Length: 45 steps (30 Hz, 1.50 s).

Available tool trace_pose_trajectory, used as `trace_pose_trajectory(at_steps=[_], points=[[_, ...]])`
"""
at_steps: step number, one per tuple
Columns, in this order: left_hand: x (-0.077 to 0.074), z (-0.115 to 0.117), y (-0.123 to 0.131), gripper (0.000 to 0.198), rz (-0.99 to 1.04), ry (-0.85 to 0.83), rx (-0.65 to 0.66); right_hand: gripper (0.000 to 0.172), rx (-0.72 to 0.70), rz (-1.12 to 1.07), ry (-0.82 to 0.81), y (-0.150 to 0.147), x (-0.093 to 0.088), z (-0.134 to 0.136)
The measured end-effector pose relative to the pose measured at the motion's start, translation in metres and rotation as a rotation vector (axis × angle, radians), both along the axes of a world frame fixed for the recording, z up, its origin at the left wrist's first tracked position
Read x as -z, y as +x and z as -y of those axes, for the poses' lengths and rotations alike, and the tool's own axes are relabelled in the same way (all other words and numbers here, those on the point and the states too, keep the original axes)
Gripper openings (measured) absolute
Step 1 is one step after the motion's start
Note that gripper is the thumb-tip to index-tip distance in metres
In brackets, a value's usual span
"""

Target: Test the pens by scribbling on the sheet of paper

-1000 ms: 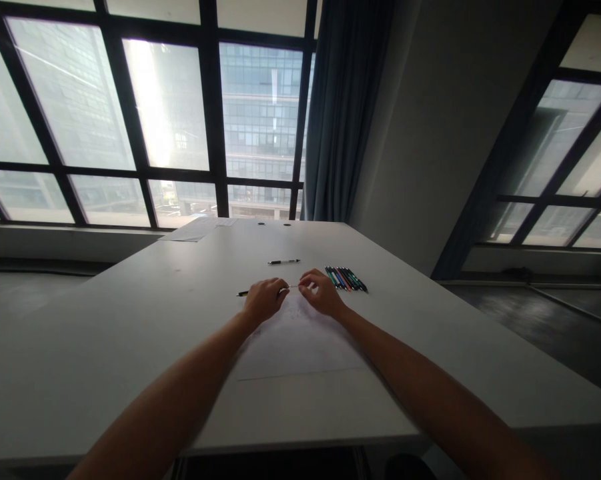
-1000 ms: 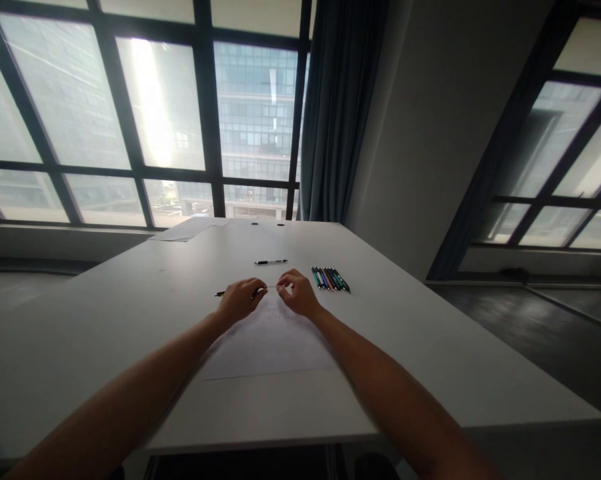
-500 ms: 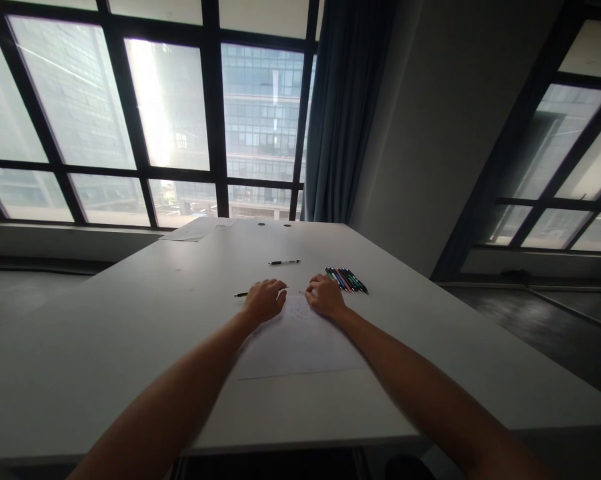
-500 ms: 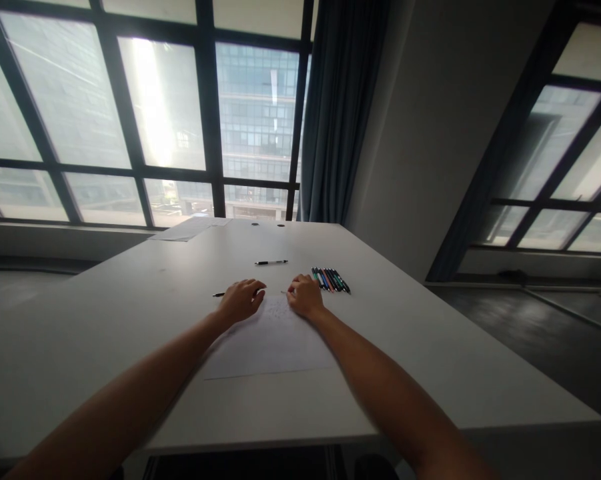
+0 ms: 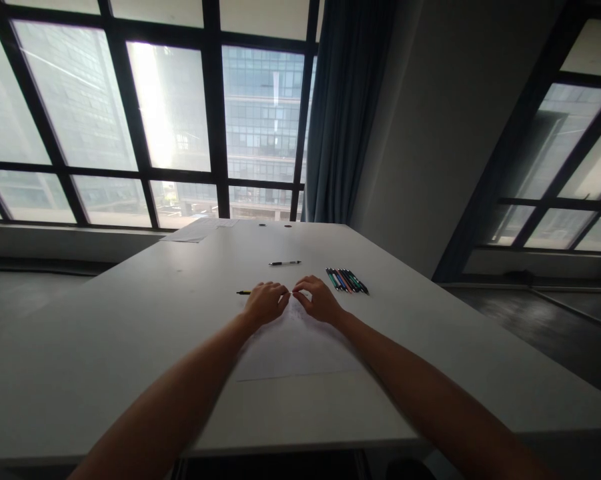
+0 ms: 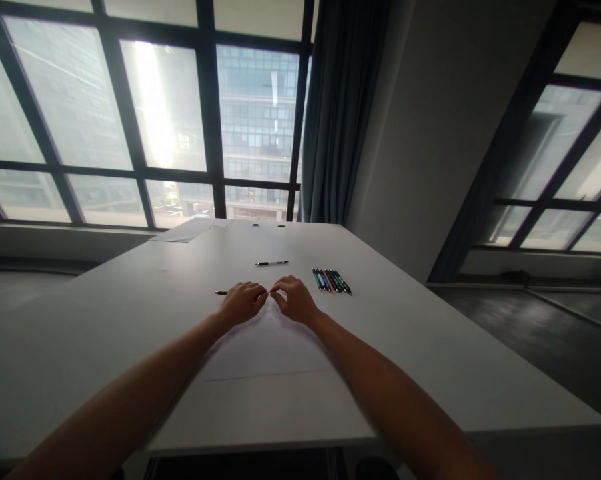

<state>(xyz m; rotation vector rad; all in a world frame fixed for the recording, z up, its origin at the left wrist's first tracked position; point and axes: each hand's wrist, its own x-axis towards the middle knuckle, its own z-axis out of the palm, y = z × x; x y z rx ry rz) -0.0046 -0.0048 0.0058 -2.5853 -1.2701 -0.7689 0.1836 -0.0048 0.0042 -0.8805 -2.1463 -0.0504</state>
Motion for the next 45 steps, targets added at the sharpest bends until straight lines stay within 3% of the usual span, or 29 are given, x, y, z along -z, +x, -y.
trace_pose_trajectory(at_steps=[7, 12, 19, 25, 28, 32, 40, 45], points=[[-0.001, -0.002, -0.003, 0.03, 0.016, -0.004, 0.035, 0.004, -0.046, -0.07, -0.038, 0.005, -0.002, -0.003], [-0.005, -0.005, -0.01, 0.03, 0.039, -0.008, -0.032, 0.009, 0.07, -0.106, -0.053, 0.023, -0.007, -0.008], [-0.007, -0.012, -0.02, 0.031, -0.013, -0.028, -0.103, 0.011, 0.109, -0.081, -0.102, 0.035, -0.008, -0.014], [-0.004, -0.019, -0.026, 0.031, -0.005, -0.073, -0.237, 0.01, 0.324, 0.055, -0.087, 0.028, 0.004, -0.016], [-0.002, -0.019, -0.023, 0.033, 0.005, -0.082, -0.188, 0.009, 0.432, 0.193, -0.103, 0.02, 0.01, -0.013], [0.002, -0.017, -0.018, 0.044, -0.051, -0.115, -0.06, 0.008, 0.458, 0.317, -0.131, 0.014, 0.011, -0.009], [0.004, -0.02, -0.027, 0.049, -0.081, -0.214, 0.066, 0.017, 0.527, 0.214, -0.1, 0.029, -0.003, -0.013], [-0.001, -0.026, -0.041, 0.05, -0.05, -0.294, -0.067, 0.017, 0.542, 0.181, -0.105, 0.034, -0.004, -0.016]])
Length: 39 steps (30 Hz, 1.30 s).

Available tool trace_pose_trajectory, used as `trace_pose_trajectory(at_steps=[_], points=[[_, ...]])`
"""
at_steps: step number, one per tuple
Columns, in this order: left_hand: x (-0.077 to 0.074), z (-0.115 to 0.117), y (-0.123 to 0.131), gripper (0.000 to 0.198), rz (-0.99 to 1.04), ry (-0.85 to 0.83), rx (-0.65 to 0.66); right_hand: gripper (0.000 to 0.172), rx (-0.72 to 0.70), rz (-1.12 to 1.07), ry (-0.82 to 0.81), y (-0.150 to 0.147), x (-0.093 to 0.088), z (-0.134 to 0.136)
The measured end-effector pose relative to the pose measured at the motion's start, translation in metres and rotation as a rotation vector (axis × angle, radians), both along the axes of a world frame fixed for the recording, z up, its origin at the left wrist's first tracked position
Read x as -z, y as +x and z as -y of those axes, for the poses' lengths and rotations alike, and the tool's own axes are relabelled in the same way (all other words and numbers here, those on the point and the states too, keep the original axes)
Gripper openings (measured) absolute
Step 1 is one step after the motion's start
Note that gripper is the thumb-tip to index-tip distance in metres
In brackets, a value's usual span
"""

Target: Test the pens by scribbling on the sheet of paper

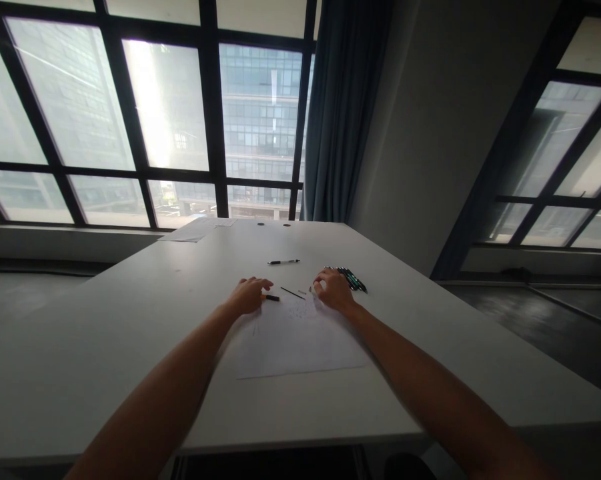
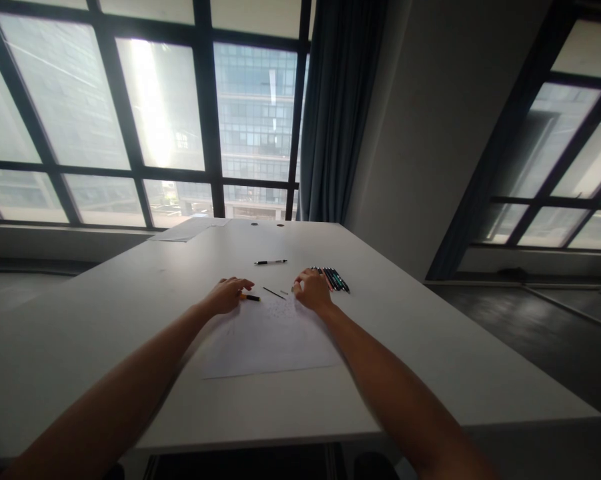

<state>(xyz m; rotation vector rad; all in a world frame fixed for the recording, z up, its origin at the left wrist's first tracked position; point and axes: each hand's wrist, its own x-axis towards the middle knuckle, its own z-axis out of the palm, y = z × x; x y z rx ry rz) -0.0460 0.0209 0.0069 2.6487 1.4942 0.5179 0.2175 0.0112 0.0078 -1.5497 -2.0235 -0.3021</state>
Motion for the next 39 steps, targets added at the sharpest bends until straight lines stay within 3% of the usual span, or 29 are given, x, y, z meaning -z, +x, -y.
trace_pose_trajectory(at_steps=[3, 7, 12, 20, 27, 39], points=[[-0.003, -0.001, -0.003, 0.041, 0.007, 0.005, -0.076, 0.017, -0.046, 0.011, -0.021, -0.007, 0.003, 0.002], [-0.002, 0.002, 0.002, 0.028, 0.016, 0.027, -0.03, 0.017, -0.104, 0.056, -0.072, -0.019, 0.011, 0.006], [0.004, 0.002, 0.008, 0.023, -0.047, 0.029, 0.022, 0.013, -0.088, 0.111, -0.105, -0.026, 0.017, 0.007], [0.007, -0.002, 0.007, 0.02, 0.015, 0.083, -0.017, 0.009, -0.093, 0.111, -0.143, -0.018, 0.009, 0.005], [0.008, -0.003, 0.007, 0.017, 0.045, 0.111, -0.047, 0.008, -0.134, 0.127, -0.201, -0.023, 0.014, 0.005], [0.008, -0.004, 0.006, 0.016, 0.08, 0.13, -0.131, 0.011, -0.031, 0.145, -0.061, -0.017, -0.001, 0.008]])
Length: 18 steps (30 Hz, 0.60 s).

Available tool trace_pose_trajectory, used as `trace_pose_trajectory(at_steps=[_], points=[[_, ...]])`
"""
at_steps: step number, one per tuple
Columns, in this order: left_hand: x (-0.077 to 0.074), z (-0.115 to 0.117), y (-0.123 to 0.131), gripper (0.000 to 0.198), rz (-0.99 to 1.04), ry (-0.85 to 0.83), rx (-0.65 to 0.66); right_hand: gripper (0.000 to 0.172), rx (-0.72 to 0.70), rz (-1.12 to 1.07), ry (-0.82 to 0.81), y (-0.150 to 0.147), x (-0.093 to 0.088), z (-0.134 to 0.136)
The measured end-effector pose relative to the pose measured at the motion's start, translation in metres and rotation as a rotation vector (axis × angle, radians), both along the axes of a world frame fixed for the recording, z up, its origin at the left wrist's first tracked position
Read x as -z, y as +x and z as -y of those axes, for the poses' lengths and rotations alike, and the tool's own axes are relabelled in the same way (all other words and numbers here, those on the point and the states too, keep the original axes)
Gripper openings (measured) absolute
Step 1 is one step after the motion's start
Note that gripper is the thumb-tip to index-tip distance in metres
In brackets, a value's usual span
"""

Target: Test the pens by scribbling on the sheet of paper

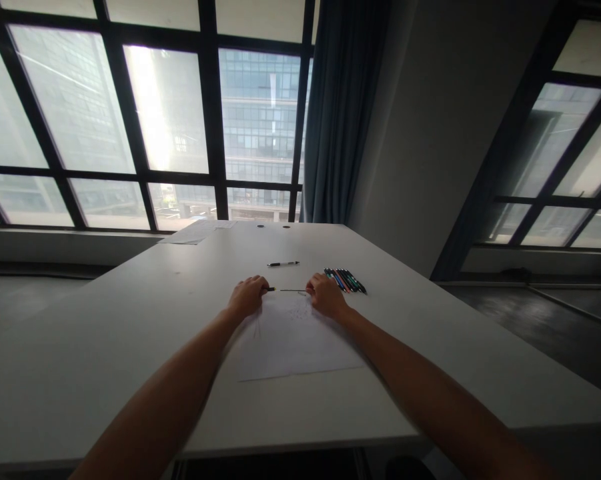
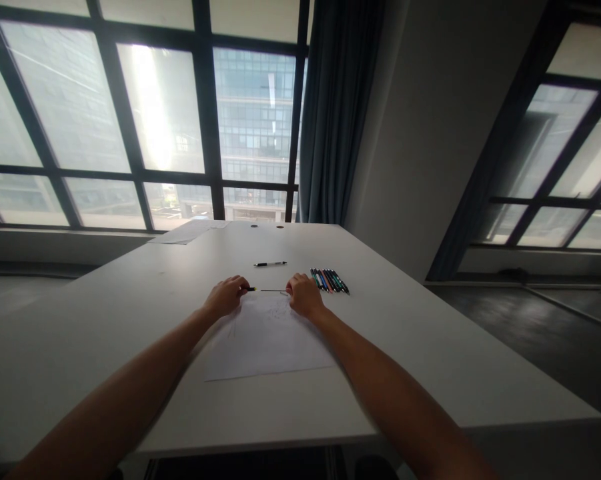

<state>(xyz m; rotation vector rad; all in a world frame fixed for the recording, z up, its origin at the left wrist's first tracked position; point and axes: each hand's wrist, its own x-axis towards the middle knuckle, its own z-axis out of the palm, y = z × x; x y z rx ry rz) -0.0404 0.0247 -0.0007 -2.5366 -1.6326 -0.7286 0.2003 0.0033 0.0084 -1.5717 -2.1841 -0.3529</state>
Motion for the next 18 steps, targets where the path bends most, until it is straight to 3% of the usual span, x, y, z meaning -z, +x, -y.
trace_pose_trajectory(at_steps=[14, 18], points=[[-0.0027, 0.0035, 0.0032, 0.015, 0.015, -0.011, -0.01, 0.011, -0.027, -0.004, 0.059, 0.0001, 0.0019, -0.0004], [-0.0055, 0.0078, 0.0074, 0.013, 0.011, -0.007, 0.02, 0.012, -0.148, -0.038, 0.128, -0.0034, 0.0033, -0.001]])
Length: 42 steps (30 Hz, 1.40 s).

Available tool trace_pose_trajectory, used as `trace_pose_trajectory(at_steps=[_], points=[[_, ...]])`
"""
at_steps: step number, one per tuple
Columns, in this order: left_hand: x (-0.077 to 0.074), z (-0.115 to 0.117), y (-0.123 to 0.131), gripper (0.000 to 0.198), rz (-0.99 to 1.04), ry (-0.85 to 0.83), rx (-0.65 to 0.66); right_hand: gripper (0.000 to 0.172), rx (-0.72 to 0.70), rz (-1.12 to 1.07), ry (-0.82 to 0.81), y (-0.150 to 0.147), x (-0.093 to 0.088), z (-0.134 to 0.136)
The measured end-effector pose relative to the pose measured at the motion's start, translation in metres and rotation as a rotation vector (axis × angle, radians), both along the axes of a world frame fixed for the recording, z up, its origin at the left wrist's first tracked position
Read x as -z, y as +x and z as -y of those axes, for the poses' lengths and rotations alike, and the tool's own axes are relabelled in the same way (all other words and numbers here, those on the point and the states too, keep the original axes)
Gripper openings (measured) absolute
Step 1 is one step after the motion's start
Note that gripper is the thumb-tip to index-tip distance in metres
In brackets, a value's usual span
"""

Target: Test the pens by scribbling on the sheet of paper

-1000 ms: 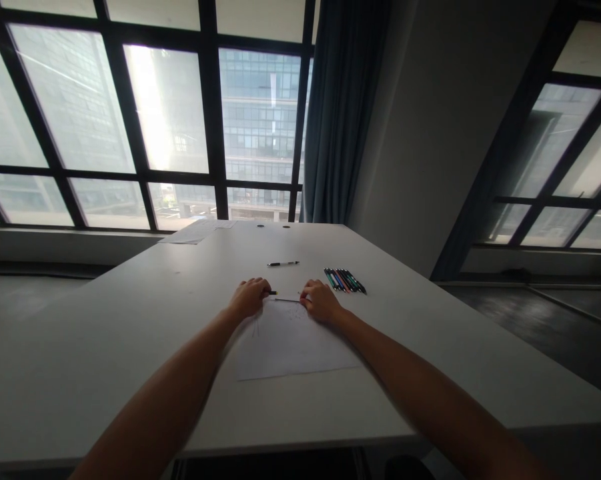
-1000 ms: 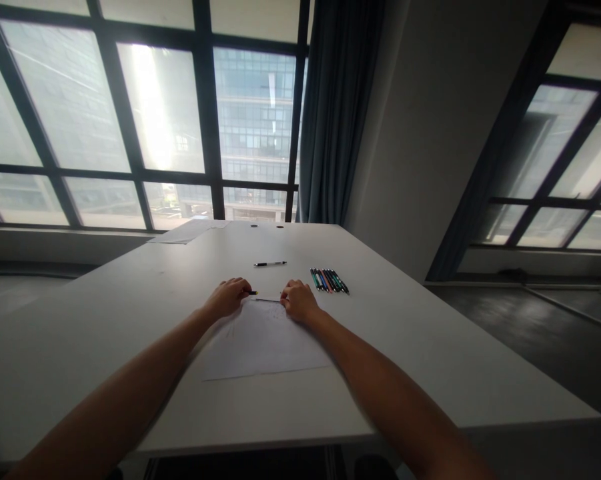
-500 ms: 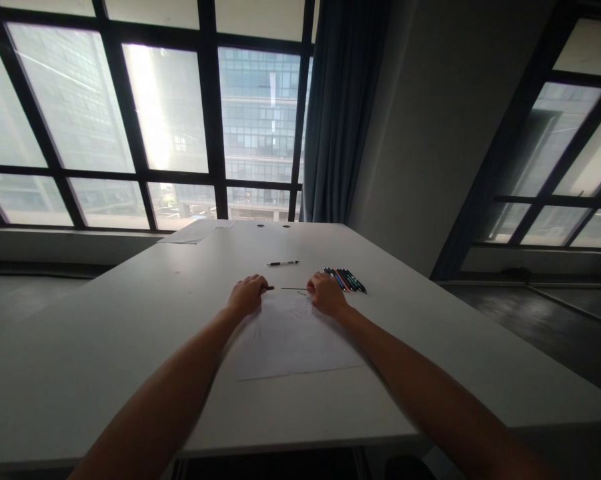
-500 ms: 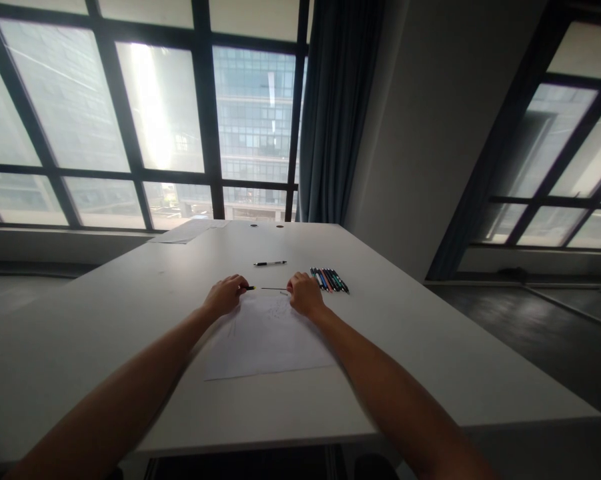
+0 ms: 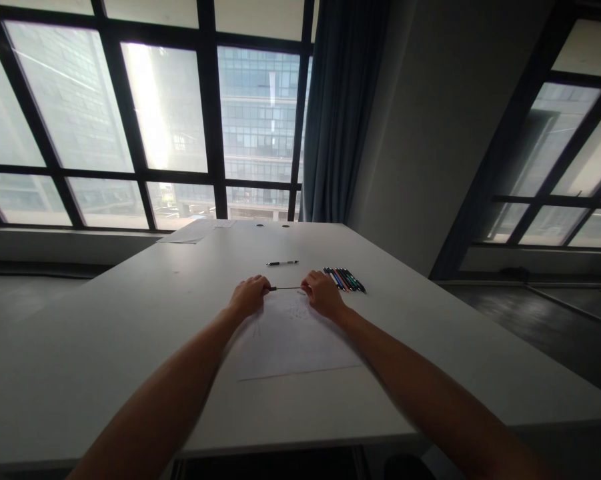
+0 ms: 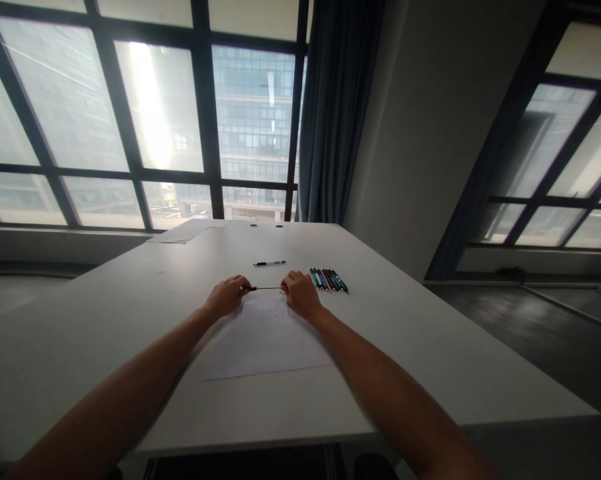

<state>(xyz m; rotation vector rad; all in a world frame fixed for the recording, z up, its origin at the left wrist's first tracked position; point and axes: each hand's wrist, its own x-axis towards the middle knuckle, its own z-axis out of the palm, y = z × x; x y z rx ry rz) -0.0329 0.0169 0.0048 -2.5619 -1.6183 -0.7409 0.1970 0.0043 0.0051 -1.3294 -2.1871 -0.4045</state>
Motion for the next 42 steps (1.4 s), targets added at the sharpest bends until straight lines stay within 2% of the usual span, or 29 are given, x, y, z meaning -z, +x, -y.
trace_pose_trajectory(at_steps=[2, 4, 8, 11, 15, 20, 23, 27, 42], points=[[-0.002, 0.002, 0.002, 0.014, 0.047, 0.026, -0.004, 0.021, -0.042, -0.093, 0.061, -0.001, 0.002, -0.003], [-0.004, 0.003, 0.005, 0.016, 0.152, 0.056, -0.044, 0.028, -0.005, -0.171, 0.086, 0.0, 0.005, -0.007], [-0.008, 0.005, 0.009, 0.021, 0.398, 0.064, -0.047, 0.019, 0.101, -0.085, -0.025, 0.003, 0.012, -0.015], [-0.01, 0.008, 0.012, 0.021, 0.469, 0.065, -0.002, 0.011, 0.144, -0.013, -0.1, 0.003, 0.016, -0.017], [-0.009, 0.01, 0.013, 0.018, 0.333, 0.095, -0.002, 0.009, 0.145, -0.004, -0.135, 0.0, 0.014, -0.016], [-0.004, 0.009, 0.011, 0.015, 0.123, 0.122, 0.039, 0.011, 0.05, -0.101, 0.029, 0.003, 0.002, -0.009], [-0.002, 0.008, 0.012, 0.014, 0.1, 0.106, 0.054, 0.013, -0.013, -0.139, 0.087, 0.003, -0.005, -0.003], [-0.001, 0.01, 0.014, 0.015, 0.083, 0.086, 0.059, 0.013, -0.069, -0.134, 0.085, -0.001, -0.007, 0.001], [-0.004, 0.017, 0.019, 0.016, 0.055, 0.087, 0.122, 0.015, -0.09, -0.048, 0.042, -0.01, -0.005, 0.006]])
